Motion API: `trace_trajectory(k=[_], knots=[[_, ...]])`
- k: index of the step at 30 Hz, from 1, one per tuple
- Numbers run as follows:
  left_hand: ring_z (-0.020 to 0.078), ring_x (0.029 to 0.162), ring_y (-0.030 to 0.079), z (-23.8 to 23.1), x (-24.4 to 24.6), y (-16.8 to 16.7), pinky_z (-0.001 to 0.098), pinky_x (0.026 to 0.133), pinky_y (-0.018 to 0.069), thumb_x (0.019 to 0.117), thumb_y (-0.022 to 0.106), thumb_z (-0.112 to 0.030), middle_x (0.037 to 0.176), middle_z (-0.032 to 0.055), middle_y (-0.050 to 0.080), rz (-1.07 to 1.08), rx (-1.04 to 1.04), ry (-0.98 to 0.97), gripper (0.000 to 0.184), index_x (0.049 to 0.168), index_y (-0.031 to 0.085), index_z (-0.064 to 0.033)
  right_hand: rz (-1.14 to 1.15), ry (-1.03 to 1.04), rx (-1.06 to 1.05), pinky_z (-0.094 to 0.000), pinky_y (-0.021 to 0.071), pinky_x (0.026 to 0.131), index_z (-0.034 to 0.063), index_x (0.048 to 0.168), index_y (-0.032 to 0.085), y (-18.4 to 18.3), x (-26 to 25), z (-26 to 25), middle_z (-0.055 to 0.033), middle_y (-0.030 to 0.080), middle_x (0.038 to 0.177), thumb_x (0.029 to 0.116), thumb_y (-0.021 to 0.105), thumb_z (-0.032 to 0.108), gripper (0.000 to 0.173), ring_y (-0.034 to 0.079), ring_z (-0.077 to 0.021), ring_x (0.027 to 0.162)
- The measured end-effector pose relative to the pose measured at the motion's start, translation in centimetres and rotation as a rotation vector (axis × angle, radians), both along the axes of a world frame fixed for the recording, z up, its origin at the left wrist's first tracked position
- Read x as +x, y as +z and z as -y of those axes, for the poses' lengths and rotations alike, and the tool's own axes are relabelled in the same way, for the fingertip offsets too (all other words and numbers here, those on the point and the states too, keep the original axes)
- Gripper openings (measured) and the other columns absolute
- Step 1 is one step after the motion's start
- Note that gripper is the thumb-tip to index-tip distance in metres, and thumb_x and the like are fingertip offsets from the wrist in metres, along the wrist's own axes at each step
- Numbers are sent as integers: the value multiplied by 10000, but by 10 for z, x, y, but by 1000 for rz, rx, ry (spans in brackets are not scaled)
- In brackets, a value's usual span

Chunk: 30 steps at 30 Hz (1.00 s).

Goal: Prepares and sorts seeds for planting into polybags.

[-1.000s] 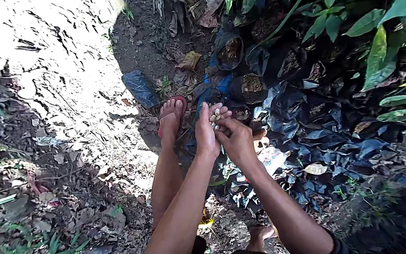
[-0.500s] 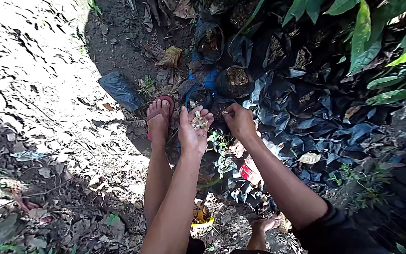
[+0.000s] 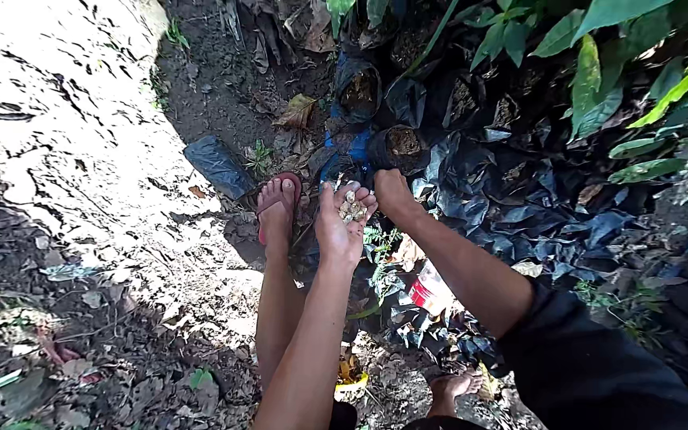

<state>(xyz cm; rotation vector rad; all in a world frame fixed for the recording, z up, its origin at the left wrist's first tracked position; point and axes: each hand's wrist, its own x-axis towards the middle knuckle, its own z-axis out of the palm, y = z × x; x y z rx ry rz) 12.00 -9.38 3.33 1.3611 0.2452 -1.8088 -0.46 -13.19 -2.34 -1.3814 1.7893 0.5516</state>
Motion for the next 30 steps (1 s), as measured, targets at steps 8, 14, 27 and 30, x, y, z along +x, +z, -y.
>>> trace_trajectory(k=[8,14,27,30], knots=[[264,1093,704,-11,-4,-3,431,969,566,1082,272,-593,1189,151,707,-29,-47,-152,691,1269,620,-25,55,-62,-98,-620,566,835,-39,972,691,-14,-6,-10,-269,699,1004,944,654,92,138,697,-450,1000],[230,1116,693,-24,-9,-11,394,966,564,1092,261,-571,1227,120,699,66,-64,-255,674,1321,598,-34,353,-535,-469,-484,602,708,63,1138,713,50,-26,-69,-134,736,986,1026,593,114,172,711,-255,769],[155,1146,639,-52,-45,-23,374,969,537,1097,287,-546,1296,58,671,166,-234,-585,639,1318,659,-75,360,-788,-516,-402,578,687,75,1064,718,45,-20,-118,-75,690,953,986,697,234,178,651,-174,735],[152,1135,647,-54,-48,-24,375,955,551,1108,322,-490,1287,57,678,193,-303,-591,579,1314,666,-73,359,-809,-498,-406,573,721,79,1063,720,50,-24,-115,-72,686,979,984,701,230,172,655,-176,782]])
